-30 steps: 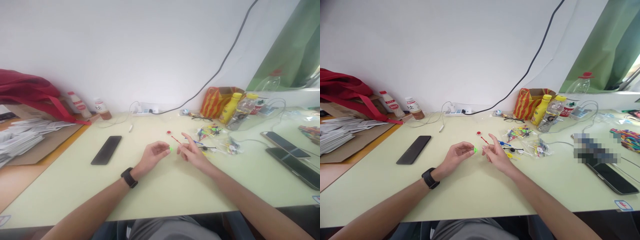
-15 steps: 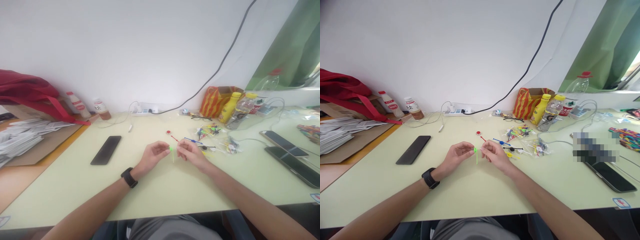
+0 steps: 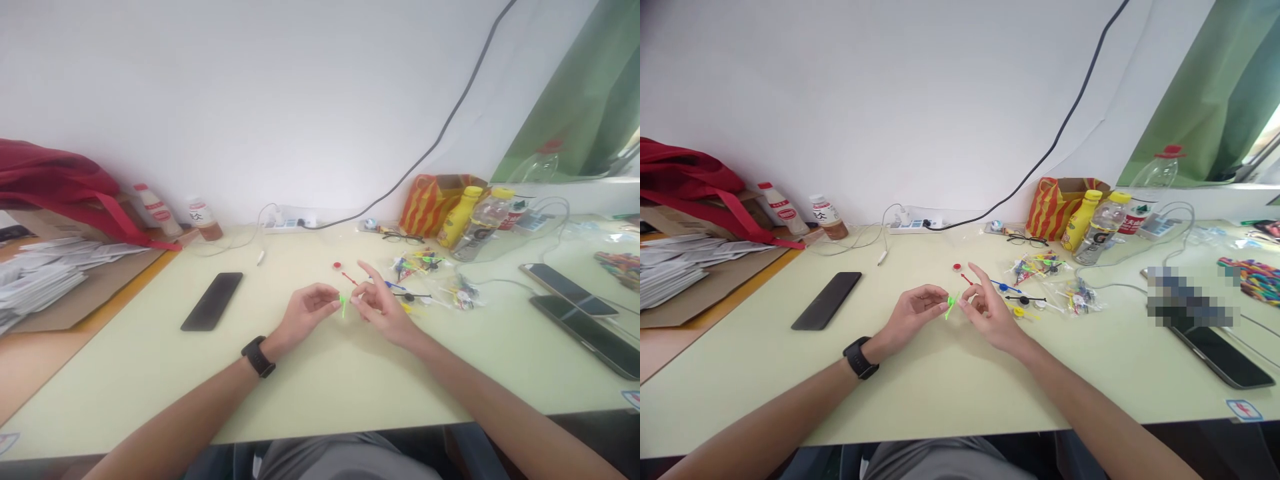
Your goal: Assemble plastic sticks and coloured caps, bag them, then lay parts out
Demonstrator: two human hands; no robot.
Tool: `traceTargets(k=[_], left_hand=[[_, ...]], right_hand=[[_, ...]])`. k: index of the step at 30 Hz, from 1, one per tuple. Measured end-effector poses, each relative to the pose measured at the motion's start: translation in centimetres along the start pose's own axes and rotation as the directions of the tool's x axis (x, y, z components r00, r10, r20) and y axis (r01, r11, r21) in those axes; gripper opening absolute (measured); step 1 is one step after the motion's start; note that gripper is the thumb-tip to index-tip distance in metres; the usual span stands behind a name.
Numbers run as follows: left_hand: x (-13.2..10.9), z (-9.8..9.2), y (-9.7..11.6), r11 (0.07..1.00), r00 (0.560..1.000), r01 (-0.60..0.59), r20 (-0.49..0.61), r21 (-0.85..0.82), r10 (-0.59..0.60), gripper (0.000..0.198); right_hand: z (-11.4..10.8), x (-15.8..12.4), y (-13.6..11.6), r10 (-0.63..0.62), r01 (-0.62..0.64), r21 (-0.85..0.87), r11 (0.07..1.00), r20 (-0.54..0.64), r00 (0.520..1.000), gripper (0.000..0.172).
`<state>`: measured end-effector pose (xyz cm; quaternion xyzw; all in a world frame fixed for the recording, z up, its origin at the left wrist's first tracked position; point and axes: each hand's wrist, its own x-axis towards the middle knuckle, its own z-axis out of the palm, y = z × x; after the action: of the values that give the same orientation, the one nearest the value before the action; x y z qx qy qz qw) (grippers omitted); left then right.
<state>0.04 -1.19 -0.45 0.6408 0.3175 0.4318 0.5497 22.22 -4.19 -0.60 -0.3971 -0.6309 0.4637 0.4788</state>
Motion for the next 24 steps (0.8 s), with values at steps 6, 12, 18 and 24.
traceTargets(k=[6,12,18,24], left_hand=[[-0.05,-0.07,-0.12,1.0,1.0,0.0,0.002,-0.001,0.0,0.027],[-0.04,-0.02,-0.13,1.0,1.0,-0.006,0.03,-0.003,0.006,0.024],[0.0,0.14,0.02,1.0,0.999,-0.003,0.047,-0.026,0.004,0.024],[-0.02,-0.02,-0.04,1.0,0.999,0.008,0.036,-0.01,-0.007,0.027]], right_hand=[[-0.37,0.34,-0.04,0.049,-0.046,-0.042,0.998,0.071,0.996,0.063],[0.15,0.45,-0.11,0.041,-0.045,0.083,0.996,0.045,0.998,0.038],[0.31,0.29,0.21,0.03,-0.031,0.027,0.999,0.064,0.997,0.033],[0.17,-0.14,0.03,-0.141,0.138,-0.08,0.987,-0.036,0.989,0.049]])
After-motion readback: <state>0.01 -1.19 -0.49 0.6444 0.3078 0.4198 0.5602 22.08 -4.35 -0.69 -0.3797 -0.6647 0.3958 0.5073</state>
